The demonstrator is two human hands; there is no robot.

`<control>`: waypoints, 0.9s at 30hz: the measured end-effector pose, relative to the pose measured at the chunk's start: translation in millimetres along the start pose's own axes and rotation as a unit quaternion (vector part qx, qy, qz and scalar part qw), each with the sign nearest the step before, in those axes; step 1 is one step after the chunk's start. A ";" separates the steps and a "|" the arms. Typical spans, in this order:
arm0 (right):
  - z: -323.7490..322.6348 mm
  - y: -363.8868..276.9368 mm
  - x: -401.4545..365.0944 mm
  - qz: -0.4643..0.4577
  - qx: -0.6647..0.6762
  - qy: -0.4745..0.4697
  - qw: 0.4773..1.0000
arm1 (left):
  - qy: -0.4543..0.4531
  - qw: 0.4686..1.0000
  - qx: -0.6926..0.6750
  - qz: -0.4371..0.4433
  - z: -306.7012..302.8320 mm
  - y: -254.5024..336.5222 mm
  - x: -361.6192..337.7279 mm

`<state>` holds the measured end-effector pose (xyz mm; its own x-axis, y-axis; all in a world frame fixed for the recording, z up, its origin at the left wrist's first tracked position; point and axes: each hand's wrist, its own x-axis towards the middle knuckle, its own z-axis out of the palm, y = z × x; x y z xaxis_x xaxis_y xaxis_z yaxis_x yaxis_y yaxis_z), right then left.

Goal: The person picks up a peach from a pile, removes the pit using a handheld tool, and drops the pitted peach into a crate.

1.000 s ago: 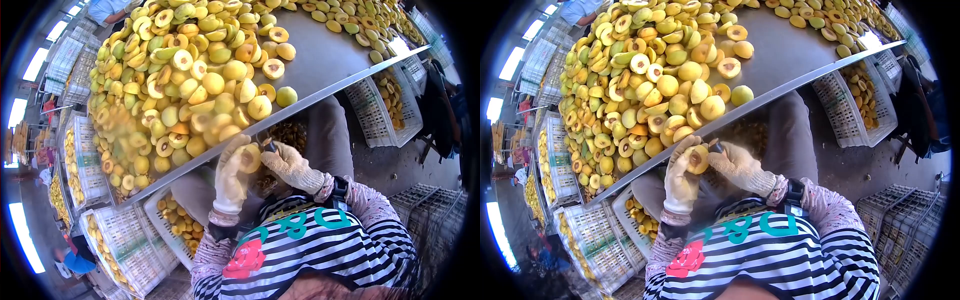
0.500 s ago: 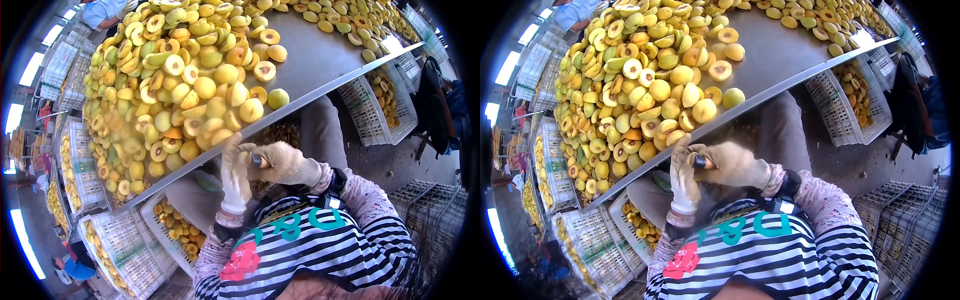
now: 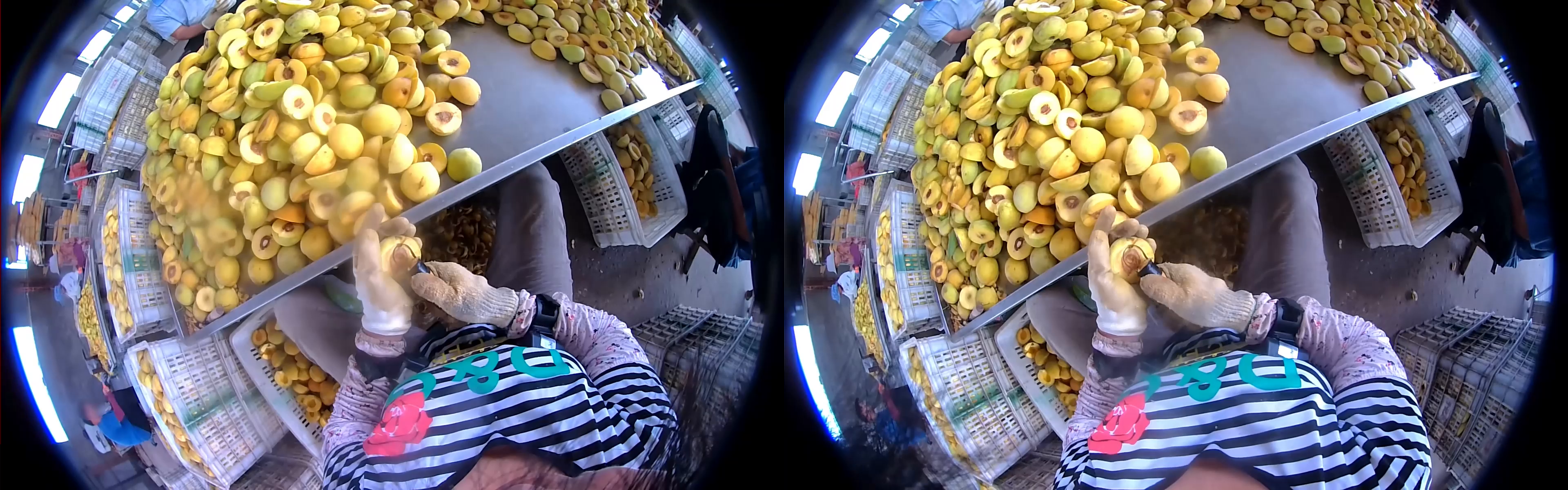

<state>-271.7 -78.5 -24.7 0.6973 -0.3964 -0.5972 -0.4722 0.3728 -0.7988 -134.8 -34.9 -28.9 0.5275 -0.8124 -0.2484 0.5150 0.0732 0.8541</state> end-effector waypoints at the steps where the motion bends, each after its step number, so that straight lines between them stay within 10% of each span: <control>1: -1.0 -3.2 -0.5 0.009 0.008 -0.011 1.000 | 0.009 0.999 -0.033 -0.024 0.9 0.3 1.6; 10: -4.8 36.0 25.8 -0.206 -0.003 -0.008 0.978 | -0.098 0.992 0.012 -0.082 -5.3 19.3 21.2; 14: -12.7 13.2 7.3 0.006 0.231 -0.208 0.950 | -0.133 0.987 0.088 -0.012 -0.9 20.7 20.6; 20: -8.9 26.8 10.4 -0.081 0.030 -0.098 0.991 | -0.157 0.977 -0.141 -0.023 -0.4 8.3 8.8; 27: -8.8 27.6 16.8 -0.076 -0.052 -0.080 0.993 | -0.205 0.971 0.046 -0.110 -16.0 20.3 26.1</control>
<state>-277.7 -82.3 -57.4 0.8374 -0.2993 -0.4574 -0.4030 0.2274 -0.8865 -99.7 -45.4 -25.4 0.0883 -0.9659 -0.2433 0.5129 -0.1653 0.8424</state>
